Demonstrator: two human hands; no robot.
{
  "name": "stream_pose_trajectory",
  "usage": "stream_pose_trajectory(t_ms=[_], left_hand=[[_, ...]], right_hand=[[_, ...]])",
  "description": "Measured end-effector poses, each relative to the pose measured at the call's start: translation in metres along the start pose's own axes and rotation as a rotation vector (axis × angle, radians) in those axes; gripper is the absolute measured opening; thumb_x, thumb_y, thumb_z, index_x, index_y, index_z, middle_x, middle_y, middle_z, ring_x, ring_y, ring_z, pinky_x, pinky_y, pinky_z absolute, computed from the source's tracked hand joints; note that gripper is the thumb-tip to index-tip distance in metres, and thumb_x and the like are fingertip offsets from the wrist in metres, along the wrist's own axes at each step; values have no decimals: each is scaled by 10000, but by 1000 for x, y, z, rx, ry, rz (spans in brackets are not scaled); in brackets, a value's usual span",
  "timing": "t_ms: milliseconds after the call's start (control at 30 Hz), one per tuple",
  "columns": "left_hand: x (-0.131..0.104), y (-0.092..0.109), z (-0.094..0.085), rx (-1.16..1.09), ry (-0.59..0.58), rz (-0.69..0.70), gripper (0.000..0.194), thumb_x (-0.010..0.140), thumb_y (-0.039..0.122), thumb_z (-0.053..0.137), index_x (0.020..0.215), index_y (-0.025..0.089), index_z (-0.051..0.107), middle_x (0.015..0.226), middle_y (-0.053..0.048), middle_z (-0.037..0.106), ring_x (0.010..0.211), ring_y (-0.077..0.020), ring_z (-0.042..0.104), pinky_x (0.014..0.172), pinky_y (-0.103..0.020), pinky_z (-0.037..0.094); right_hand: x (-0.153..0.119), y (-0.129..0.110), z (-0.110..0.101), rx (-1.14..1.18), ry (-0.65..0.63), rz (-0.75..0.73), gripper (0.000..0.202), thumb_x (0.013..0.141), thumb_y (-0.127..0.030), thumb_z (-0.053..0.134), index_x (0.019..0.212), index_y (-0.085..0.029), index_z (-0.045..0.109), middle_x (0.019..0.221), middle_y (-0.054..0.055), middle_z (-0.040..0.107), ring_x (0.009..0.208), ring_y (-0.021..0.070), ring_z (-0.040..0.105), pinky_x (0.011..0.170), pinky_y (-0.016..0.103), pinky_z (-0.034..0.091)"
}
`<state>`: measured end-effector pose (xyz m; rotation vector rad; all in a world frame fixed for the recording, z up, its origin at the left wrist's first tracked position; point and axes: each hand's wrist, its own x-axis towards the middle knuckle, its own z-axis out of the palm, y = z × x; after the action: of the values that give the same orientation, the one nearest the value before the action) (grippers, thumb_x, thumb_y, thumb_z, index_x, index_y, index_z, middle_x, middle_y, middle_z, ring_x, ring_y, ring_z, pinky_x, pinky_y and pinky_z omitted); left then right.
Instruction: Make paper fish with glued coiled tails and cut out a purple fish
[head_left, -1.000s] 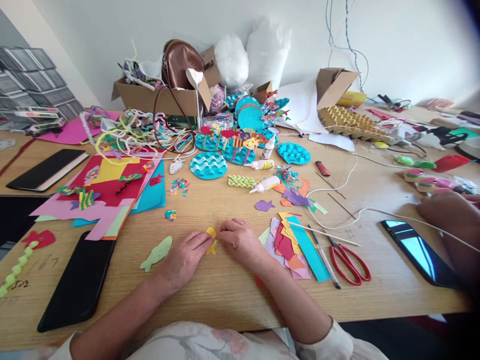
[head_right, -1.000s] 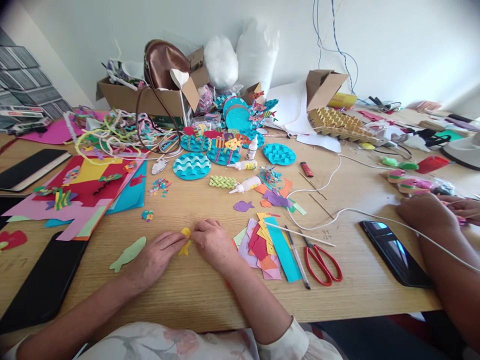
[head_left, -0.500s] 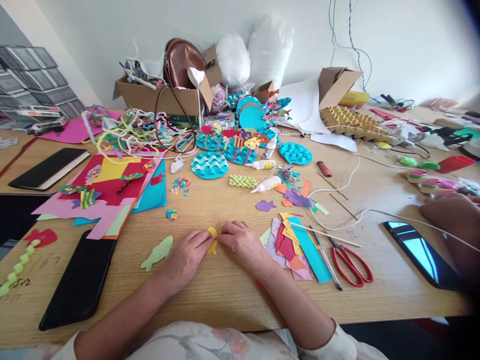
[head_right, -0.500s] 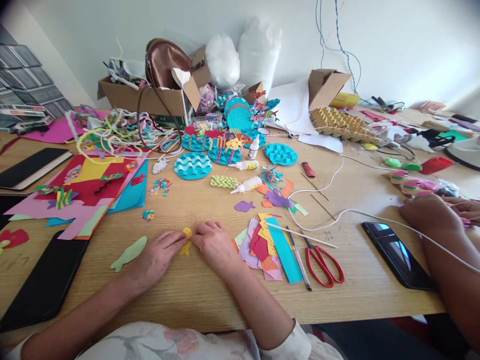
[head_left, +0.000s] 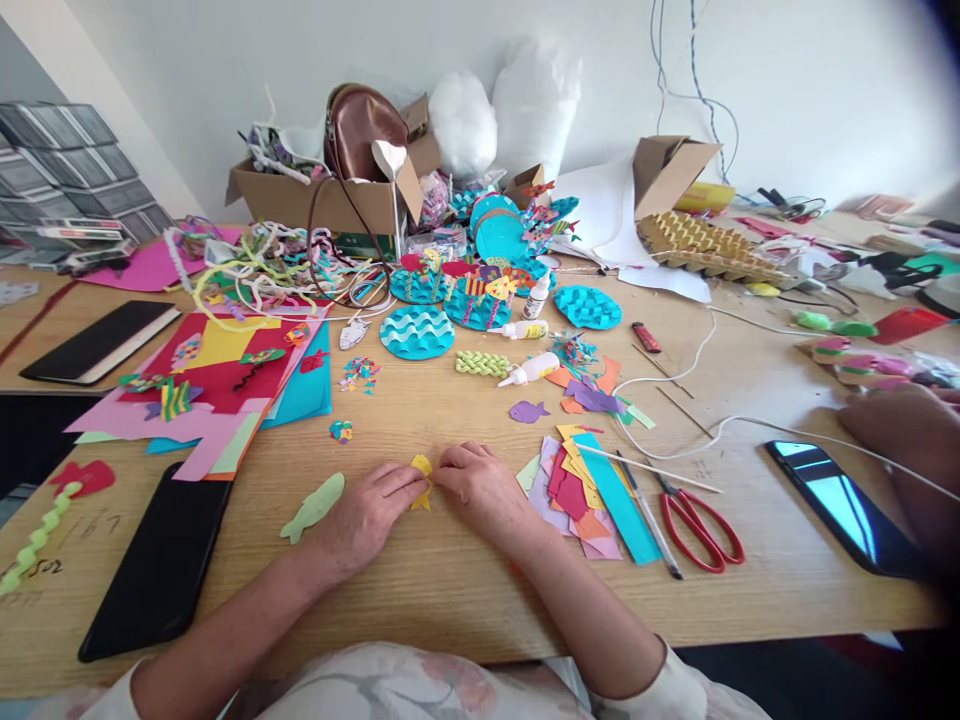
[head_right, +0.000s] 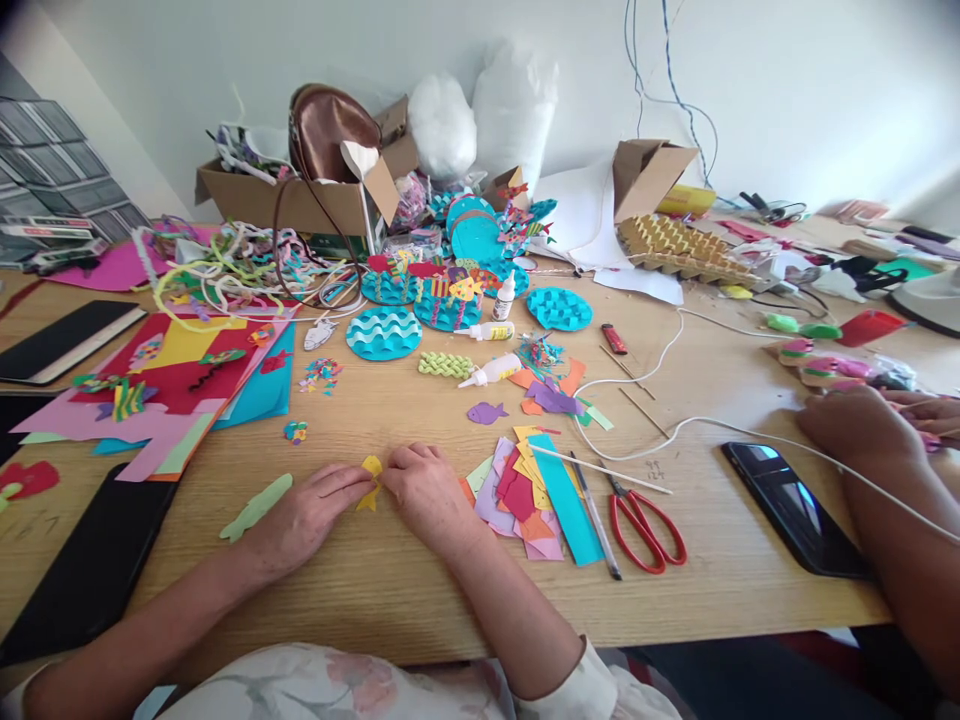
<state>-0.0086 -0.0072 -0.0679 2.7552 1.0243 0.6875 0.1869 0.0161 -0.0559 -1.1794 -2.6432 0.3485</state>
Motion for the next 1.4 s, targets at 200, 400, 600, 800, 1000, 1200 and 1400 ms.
stream_pose_trajectory(t_ms=[200, 400, 600, 800, 1000, 1200, 1400], left_hand=[[4, -3, 3, 31, 12, 42, 348, 938, 139, 284, 1057, 82, 606, 1032, -115, 637, 954, -181, 560, 825, -327, 527], [4, -5, 2, 54, -31, 87, 342, 939, 151, 289, 1090, 85, 589, 1046, -115, 636, 972, -184, 555, 840, -332, 522], [5, -6, 1, 70, -33, 125, 349, 942, 154, 276, 1060, 96, 599, 1011, -108, 648, 939, -180, 571, 818, -325, 528], [4, -6, 0, 63, -45, 117, 333, 938, 139, 286, 1083, 88, 582, 1032, -109, 634, 961, -181, 568, 831, -326, 528], [2, -8, 1, 74, -41, 87, 343, 927, 104, 285, 1112, 89, 573, 1057, -112, 621, 986, -179, 556, 850, -338, 529], [4, -9, 0, 110, -36, 102, 349, 924, 92, 282, 1123, 88, 568, 1060, -114, 619, 977, -183, 554, 838, -339, 534], [4, -9, 0, 123, -51, 109, 331, 927, 104, 295, 1143, 108, 546, 1058, -92, 610, 964, -172, 552, 844, -313, 524]], right_hand=[[0, 1, 0, 47, 19, 9, 187, 847, -120, 542, 914, -220, 686, 895, 28, 658, 856, 160, 537, 754, 265, 384], [1, 2, 0, 43, 7, -8, 185, 838, -112, 551, 922, -219, 677, 873, 24, 656, 828, 154, 538, 730, 260, 375], [1, 4, 3, 23, 42, -20, 142, 852, -122, 538, 871, -202, 654, 793, 15, 637, 780, 138, 530, 696, 258, 347], [1, 5, 5, 12, 66, -13, 124, 845, -125, 551, 823, -200, 647, 757, 1, 634, 743, 134, 526, 681, 254, 337], [0, 5, 4, 7, 49, -27, 126, 846, -137, 561, 873, -211, 660, 787, 10, 638, 775, 139, 521, 703, 257, 337], [1, 2, 1, -22, 7, -27, 116, 855, -169, 559, 874, -209, 666, 797, 17, 637, 793, 149, 526, 712, 269, 338], [1, 0, -3, -33, -30, -22, 122, 857, -191, 563, 911, -215, 669, 835, 17, 648, 811, 157, 530, 722, 274, 337]])
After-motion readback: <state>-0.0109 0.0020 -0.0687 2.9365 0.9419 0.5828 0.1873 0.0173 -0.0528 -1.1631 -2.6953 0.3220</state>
